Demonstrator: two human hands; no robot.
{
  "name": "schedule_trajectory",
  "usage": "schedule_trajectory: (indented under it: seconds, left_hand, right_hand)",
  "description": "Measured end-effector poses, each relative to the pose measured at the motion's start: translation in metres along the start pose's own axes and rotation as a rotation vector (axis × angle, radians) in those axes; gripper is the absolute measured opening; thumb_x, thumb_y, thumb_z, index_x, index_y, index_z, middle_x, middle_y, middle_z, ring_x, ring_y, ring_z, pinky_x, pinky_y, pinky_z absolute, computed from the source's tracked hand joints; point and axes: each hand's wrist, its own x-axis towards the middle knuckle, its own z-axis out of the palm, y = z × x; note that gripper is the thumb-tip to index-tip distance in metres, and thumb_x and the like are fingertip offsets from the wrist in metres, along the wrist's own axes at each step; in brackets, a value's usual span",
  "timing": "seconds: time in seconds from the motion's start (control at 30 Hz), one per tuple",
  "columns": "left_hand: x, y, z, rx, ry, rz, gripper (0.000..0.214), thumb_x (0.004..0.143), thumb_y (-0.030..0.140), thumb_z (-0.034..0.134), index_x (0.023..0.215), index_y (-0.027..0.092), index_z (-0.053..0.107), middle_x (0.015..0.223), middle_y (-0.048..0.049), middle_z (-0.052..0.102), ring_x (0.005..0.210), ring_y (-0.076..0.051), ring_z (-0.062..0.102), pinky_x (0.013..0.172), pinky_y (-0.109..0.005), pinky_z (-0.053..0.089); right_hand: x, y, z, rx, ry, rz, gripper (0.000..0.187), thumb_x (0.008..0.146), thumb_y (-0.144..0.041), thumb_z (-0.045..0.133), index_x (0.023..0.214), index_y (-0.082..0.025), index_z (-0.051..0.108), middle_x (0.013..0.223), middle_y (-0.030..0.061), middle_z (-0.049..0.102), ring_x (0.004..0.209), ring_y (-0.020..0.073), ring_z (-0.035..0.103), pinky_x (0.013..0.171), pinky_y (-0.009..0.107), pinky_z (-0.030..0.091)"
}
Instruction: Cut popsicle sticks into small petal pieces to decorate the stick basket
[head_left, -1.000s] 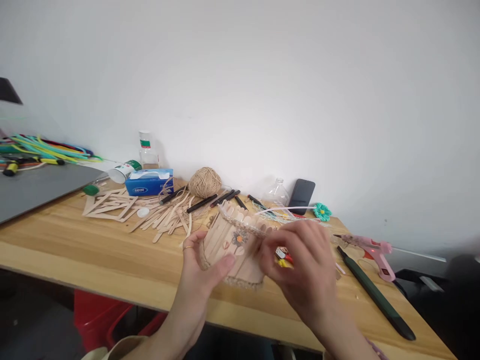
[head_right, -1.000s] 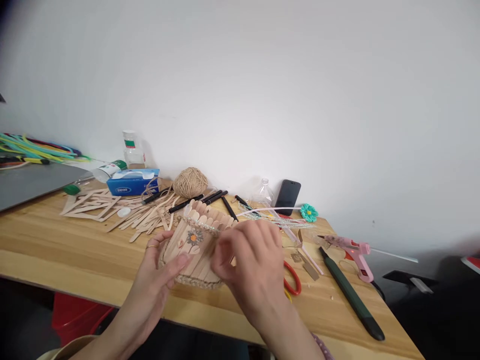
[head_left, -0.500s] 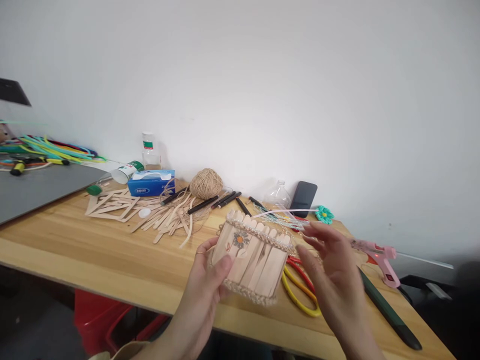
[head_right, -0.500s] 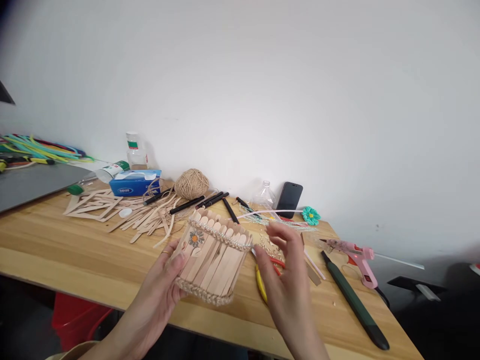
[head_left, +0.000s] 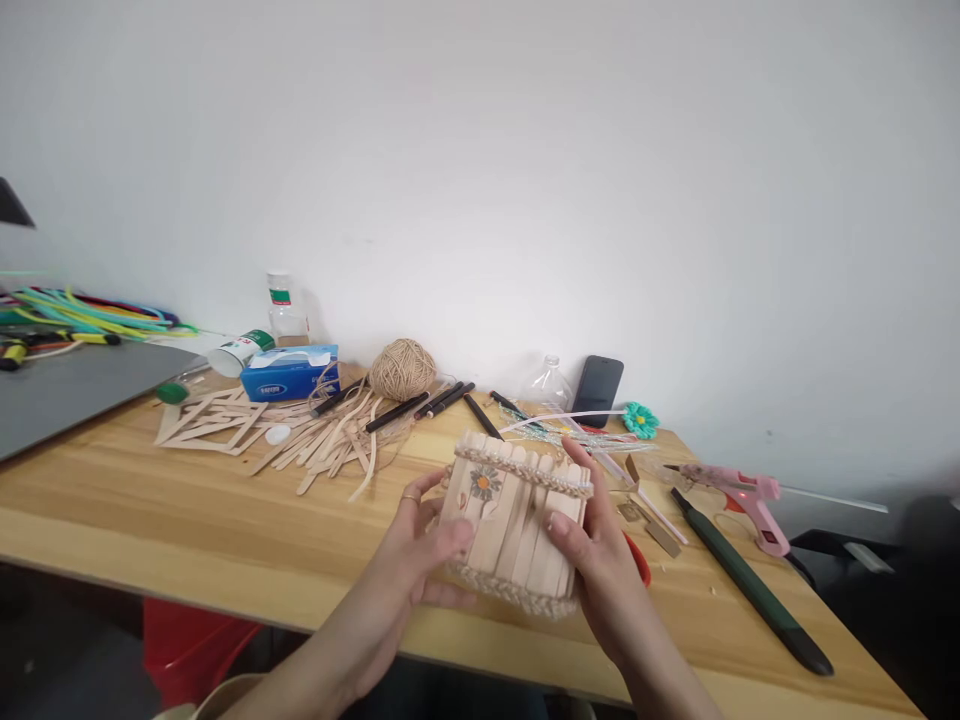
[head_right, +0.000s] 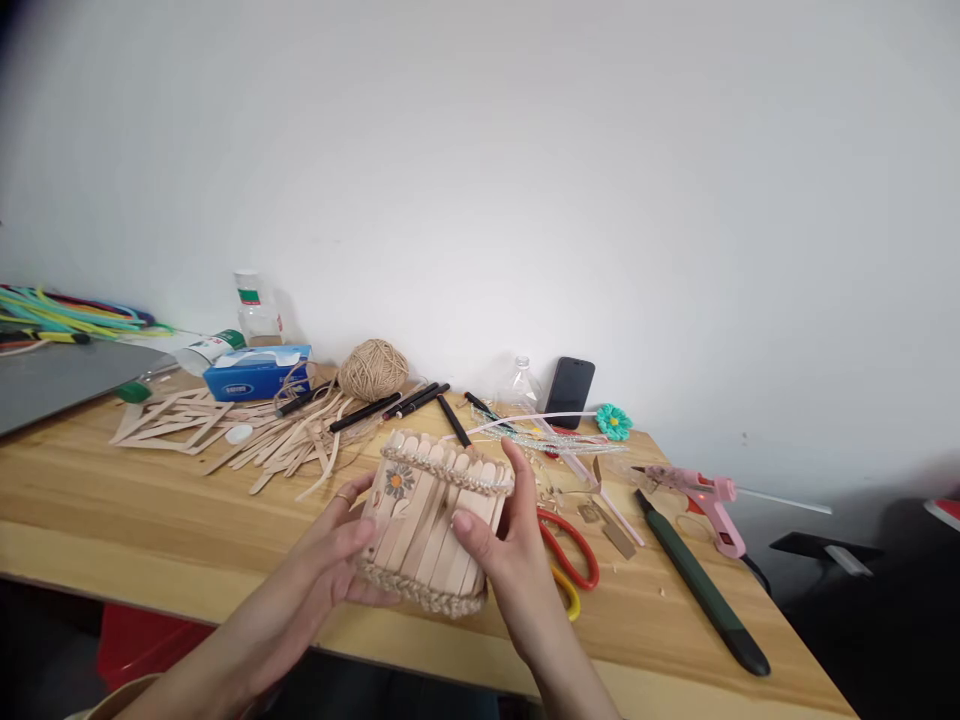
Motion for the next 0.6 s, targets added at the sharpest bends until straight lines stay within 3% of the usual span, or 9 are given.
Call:
schedule_trajectory:
  seconds: [0.33,0.6]
  left_hand:
    - [0.006,0.007,0.001,0.088,-0.022,0.03,0.073,0.057,0.033,0.076,0.121,0.02,0.042,0.113,-0.0118,0.061,0.107,-0.03,0.056,0.089,-0.039,0.042]
    - [0.009,0.001,0.004,0.136,-0.013,0.16,0.061,0.059,0.029,0.075,0.113,0.022,0.049,0.102,-0.0083,0.065,0.097,-0.027,0.059,0.082,-0.036,0.044]
  right_hand:
    - [-0.01,-0.006,0.002,-0.118,-0.009,-0.018,0.084,0.063,-0.053,0.073,0.129,-0.027,0.029,0.128,0.0085,0.053,0.119,0.0285,0.049,0.1,0.043,0.038]
    - [-0.014,-0.003,-0.002,-0.128,-0.031,-0.058,0.083,0.064,-0.053,0.073,0.13,-0.03,0.028,0.127,0.0076,0.053,0.117,0.0293,0.051,0.098,0.044,0.041]
